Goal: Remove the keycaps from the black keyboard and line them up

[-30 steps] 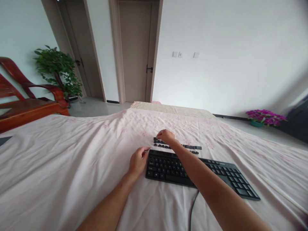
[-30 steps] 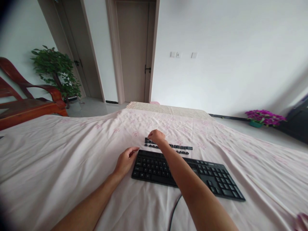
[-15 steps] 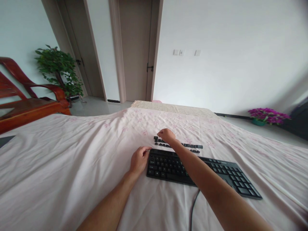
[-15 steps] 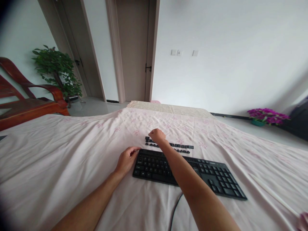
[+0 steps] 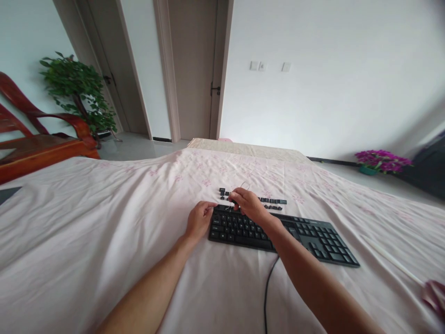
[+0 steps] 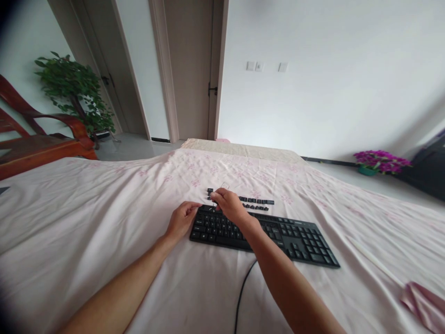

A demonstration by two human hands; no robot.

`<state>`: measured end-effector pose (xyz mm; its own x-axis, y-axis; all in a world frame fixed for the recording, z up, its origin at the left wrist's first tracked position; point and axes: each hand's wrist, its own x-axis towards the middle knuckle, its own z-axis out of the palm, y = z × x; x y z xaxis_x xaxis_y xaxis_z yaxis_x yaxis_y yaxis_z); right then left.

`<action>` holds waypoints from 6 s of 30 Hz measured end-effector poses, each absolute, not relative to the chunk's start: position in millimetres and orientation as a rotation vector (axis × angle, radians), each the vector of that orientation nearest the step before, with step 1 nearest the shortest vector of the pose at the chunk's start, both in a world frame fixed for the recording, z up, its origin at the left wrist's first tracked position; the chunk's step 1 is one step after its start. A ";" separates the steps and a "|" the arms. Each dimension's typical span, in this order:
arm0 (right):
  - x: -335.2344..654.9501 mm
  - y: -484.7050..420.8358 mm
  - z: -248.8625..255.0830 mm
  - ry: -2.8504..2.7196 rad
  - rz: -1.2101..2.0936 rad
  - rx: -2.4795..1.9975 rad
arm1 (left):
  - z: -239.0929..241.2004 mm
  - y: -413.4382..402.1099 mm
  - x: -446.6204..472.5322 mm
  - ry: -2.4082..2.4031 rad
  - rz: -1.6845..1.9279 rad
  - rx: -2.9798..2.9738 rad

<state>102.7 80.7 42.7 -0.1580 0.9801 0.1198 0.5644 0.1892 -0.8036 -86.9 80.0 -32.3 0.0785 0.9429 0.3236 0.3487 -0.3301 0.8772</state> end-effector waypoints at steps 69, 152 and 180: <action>78.1 58.9 22.9 -2.270 0.074 -1.527 | -31.9 73.2 -75.6 1.109 1.266 1.524; 92.0 69.5 0.0 -1.919 0.645 -1.097 | -24.7 71.7 -76.8 1.146 1.164 2.139; 82.3 50.3 7.5 -1.646 0.902 -0.767 | -23.6 69.9 -68.3 1.190 1.045 2.208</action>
